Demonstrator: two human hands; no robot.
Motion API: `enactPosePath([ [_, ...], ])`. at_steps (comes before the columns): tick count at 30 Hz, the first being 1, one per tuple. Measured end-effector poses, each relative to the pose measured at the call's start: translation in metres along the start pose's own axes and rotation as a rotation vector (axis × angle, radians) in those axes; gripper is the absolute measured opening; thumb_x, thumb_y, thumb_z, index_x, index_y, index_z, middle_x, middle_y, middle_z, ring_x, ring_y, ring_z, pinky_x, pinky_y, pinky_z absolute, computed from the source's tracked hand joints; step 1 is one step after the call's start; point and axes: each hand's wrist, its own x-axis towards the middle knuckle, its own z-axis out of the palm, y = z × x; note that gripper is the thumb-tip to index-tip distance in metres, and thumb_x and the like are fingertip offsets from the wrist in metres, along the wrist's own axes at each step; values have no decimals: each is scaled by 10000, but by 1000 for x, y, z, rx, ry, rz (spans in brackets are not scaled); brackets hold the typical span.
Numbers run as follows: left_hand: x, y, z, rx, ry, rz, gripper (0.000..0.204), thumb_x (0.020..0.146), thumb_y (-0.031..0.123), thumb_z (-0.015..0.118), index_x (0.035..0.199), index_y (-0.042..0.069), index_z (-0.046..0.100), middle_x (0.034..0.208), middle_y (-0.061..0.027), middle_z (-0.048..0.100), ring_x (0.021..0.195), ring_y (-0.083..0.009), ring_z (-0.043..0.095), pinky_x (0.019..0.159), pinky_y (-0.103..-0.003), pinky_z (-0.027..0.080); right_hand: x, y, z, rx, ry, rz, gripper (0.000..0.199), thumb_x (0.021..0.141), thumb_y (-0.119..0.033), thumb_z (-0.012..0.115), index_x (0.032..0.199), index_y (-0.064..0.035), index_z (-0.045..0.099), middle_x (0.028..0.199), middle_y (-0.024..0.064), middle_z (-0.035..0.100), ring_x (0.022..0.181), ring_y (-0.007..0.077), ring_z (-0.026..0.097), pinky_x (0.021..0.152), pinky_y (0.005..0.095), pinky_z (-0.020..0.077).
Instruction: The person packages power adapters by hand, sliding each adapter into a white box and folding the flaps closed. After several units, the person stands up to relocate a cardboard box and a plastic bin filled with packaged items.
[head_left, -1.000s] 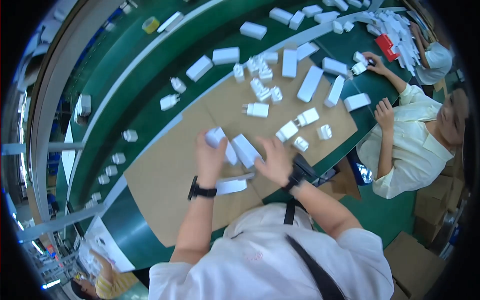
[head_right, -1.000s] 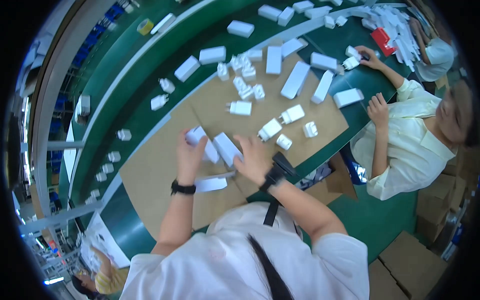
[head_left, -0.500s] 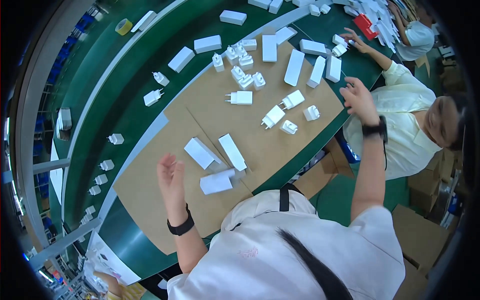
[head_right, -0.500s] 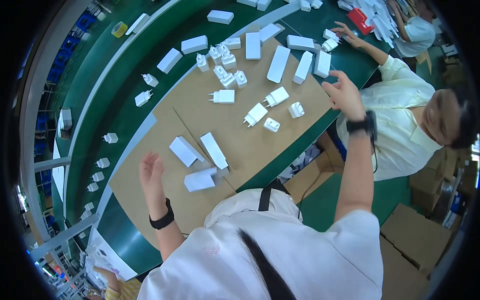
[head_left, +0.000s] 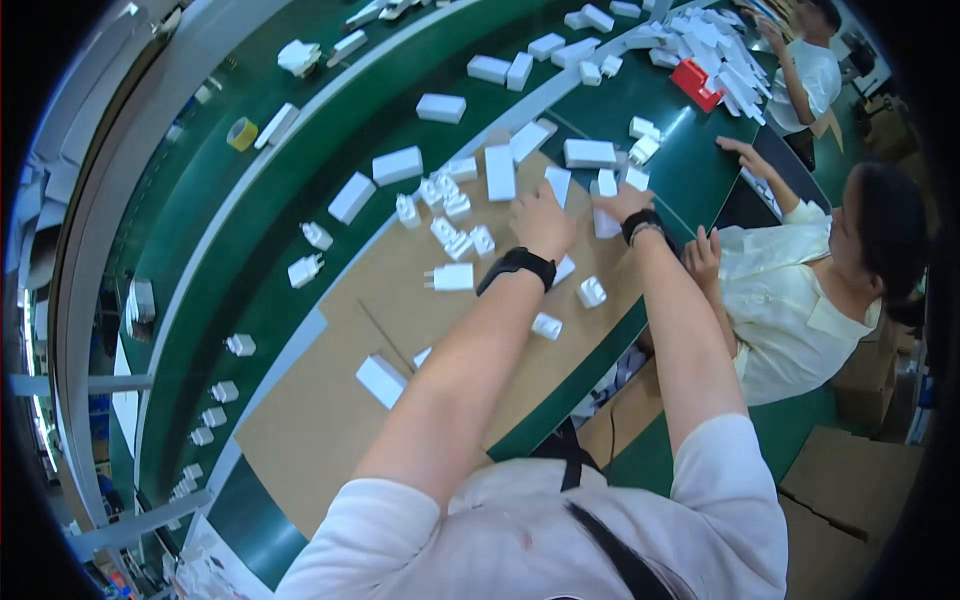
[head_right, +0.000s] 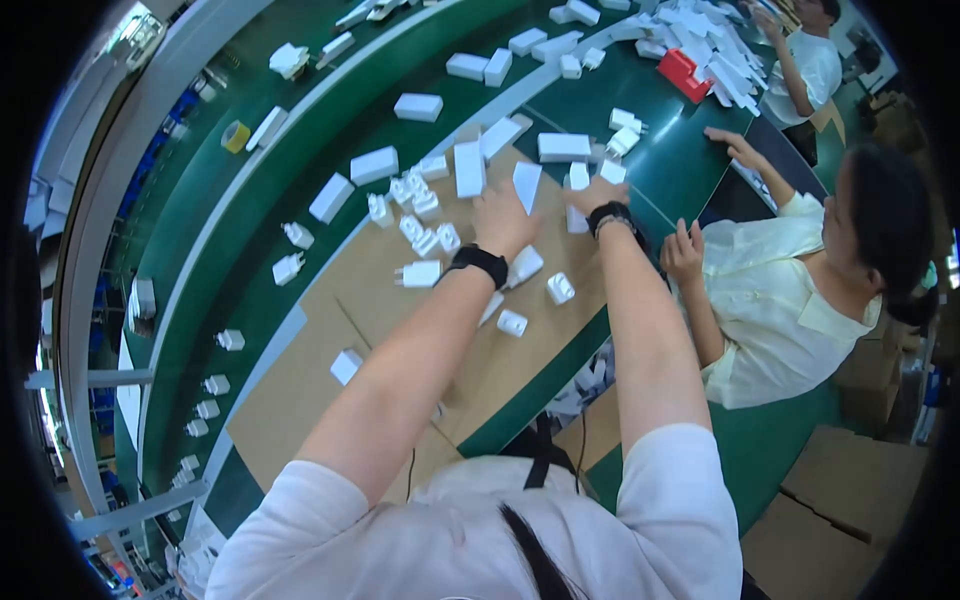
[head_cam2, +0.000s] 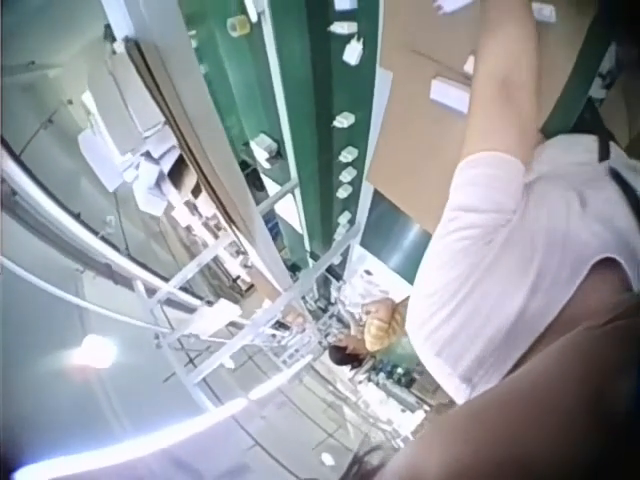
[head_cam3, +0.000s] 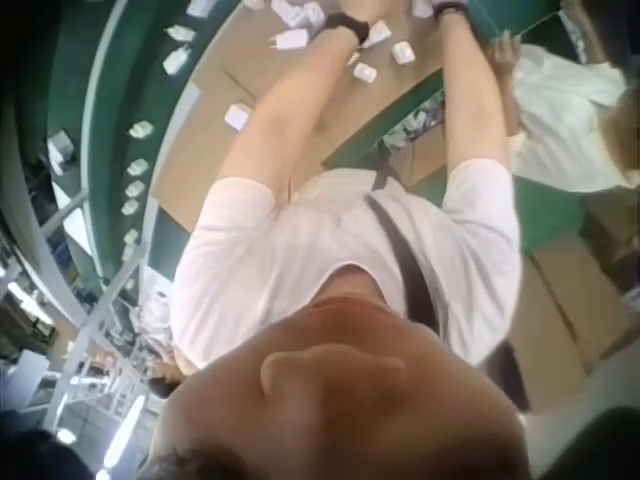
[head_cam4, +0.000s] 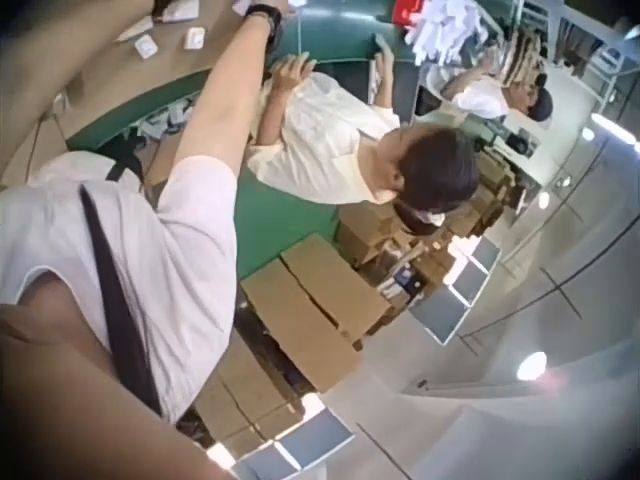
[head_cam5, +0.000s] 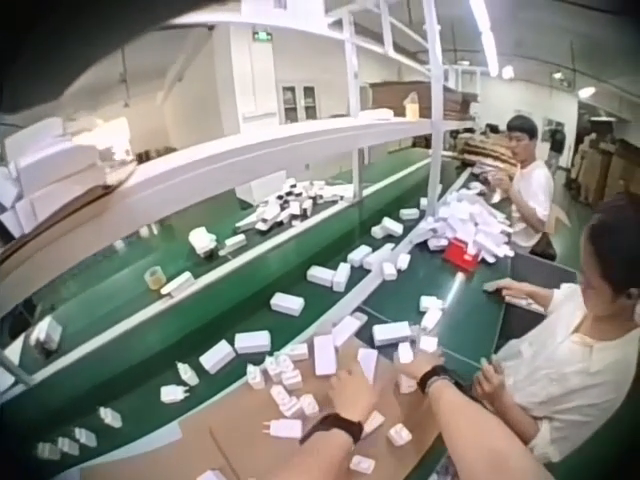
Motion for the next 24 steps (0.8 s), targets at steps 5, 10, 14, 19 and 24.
enactPosePath([
  [5,31,-20,42,12,51,-99,655,698,226,670,1247,48,361,1060,-229,510,966,-388,521,802,-454,437,-25,10,-44,124,100,-250,562,572,-450,668,933,-21,642,889,219,634,807,310,632,746,360,490],
  [10,-82,-2,-115,-514,114,180,667,679,183,635,1246,-11,342,1100,-273,506,991,-423,514,843,-446,438,-162,13,-122,357,158,-669,426,622,-154,726,982,19,577,959,103,560,837,138,558,716,257,448],
  [14,-199,-90,-176,-467,189,-216,662,699,182,639,1253,-28,345,1144,-245,492,1022,-354,533,852,-398,450,-266,-44,-68,684,-699,-771,515,642,-134,753,1101,-12,554,1124,85,467,966,179,527,786,289,474],
  [19,-289,-188,-157,-266,319,-513,672,702,154,675,1243,-51,333,1069,-223,524,941,-304,567,764,-370,485,-315,-97,8,426,-623,-964,717,644,-391,722,1210,-21,483,1198,210,492,1096,340,486,897,371,416],
  [24,-333,-226,-134,-551,376,-548,633,805,188,640,1296,-14,296,1098,-232,511,901,-257,585,741,-338,495,-295,-87,-72,554,-537,-1030,654,693,-261,745,1257,-84,466,1136,113,553,1010,219,540,817,334,455],
])
